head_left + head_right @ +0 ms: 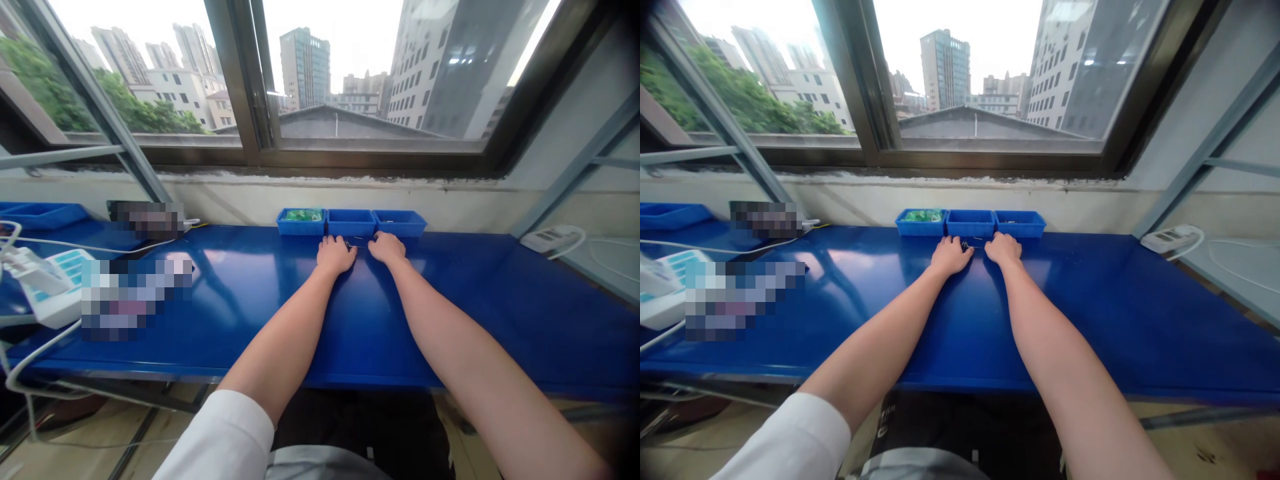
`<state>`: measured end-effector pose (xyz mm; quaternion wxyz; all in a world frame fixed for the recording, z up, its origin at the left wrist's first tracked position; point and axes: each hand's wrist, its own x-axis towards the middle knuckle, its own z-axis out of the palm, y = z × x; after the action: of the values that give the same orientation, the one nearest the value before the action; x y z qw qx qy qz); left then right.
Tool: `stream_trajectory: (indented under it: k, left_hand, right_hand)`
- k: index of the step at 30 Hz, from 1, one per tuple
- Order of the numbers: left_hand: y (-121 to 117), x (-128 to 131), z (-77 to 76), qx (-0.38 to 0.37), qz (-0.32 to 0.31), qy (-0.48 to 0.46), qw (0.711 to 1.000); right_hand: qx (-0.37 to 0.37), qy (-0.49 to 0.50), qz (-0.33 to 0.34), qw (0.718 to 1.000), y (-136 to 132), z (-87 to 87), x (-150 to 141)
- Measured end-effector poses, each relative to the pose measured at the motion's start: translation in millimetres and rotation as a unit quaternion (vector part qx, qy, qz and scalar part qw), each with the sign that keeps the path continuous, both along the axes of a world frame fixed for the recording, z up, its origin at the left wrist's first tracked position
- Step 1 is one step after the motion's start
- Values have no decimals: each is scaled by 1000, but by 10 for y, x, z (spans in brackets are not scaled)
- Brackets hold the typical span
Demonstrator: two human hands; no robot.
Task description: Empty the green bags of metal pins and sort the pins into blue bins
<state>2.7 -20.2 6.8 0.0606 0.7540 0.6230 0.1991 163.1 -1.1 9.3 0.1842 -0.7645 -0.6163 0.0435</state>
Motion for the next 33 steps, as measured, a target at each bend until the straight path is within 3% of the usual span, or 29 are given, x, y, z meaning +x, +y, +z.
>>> stream_trajectory:
  k: [12, 18, 26, 30, 33]
  left_hand:
    - [26, 15, -18, -20, -15, 10, 1000]
    - [75, 12, -30, -41, -66, 49, 996]
    - [33, 2, -11, 16, -29, 16, 999]
    - [22, 0, -12, 57, -49, 5, 997]
    - [5, 6, 8, 89, -67, -9, 994]
  right_hand:
    - [96, -15, -33, 995, -116, 34, -40]
    - [33, 21, -12, 999, -101, 58, 9]
    - [-41, -21, 34, 998, -76, 61, 5]
    - [2, -13, 80, 997, -48, 0, 12]
    - [80, 105, 111, 985, -8, -33, 4]
